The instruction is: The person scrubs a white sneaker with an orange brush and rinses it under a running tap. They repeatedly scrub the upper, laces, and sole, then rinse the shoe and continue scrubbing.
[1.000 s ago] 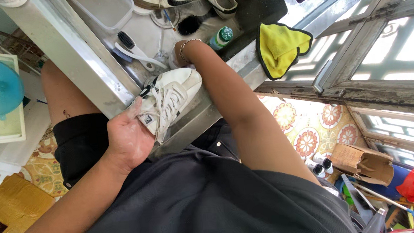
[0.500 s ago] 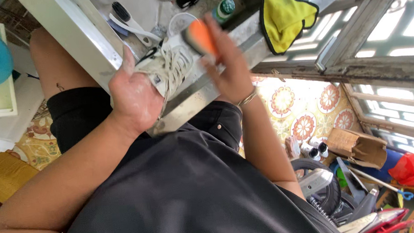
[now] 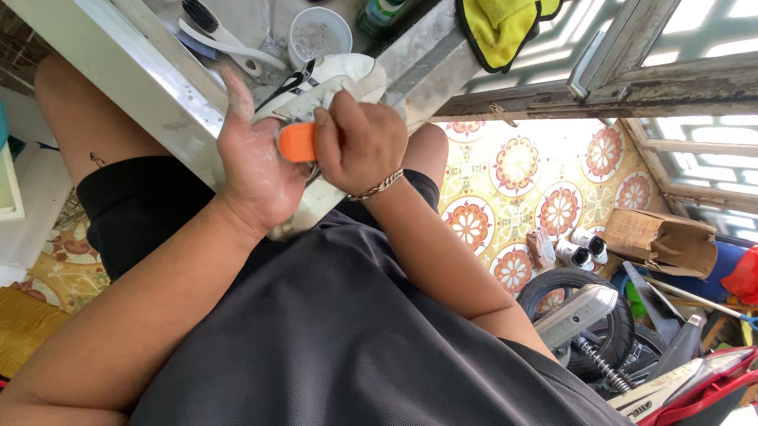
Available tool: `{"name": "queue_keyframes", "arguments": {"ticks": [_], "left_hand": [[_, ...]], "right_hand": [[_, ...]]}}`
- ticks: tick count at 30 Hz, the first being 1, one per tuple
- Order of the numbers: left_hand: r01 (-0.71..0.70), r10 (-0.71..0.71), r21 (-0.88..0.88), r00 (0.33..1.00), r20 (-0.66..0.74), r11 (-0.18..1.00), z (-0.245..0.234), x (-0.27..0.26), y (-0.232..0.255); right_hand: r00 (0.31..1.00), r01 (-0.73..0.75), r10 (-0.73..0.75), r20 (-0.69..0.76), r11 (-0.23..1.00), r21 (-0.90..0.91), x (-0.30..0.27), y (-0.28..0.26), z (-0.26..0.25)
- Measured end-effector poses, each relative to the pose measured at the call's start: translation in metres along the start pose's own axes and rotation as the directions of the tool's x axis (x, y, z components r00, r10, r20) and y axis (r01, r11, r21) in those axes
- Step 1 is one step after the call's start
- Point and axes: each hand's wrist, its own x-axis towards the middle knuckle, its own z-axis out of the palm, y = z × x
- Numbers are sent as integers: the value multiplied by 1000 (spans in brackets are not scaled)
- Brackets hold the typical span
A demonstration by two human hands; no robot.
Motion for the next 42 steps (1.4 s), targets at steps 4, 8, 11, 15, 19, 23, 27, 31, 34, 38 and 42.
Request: {"name": "queue_keyframes", "arguments": {"ticks": [4,8,11,15,19,23,27,31,34,38,42], "left_hand": [[-18,17,25,1000,16,1000,-3,-1,1],[153,18,-384,914,406,911,-20,5,-8],[47,8,-257,978,209,965,-22,6,-8],[41,-45,41,994,99,998,-1,5,2],[12,-16,94,999,43,995,1,6,2],[21,-32,95,992,118,995,3,2,1],[8,-19,97,993,118,995,2,4,1],[58,-59,64,998,22,996,-1,5,6],[19,-36,111,988,151,994,-3,7,0],[276,2,-416,832,555,866,-14,13,-4],[71,-75,29,986,152,997,-10,10,-2]], "right_hand": [[990,-125,116,-86,986,-107,17,40,-6],[990,-87,74,-123,991,-101,11,43,-12],[998,-40,42,-42,998,42,7,35,1],[985,-152,155,-83,988,39,18,45,2],[997,31,-34,-69,998,-47,8,36,16],[992,-123,122,-21,989,-80,18,66,6],[997,64,-69,-37,988,-141,9,55,15],[998,60,-63,-23,992,-114,7,67,13],[991,-124,102,-86,943,-309,19,91,-9],[987,10,-60,-151,949,-315,5,55,-6],[998,-34,27,-55,990,-136,12,55,-1]]}}
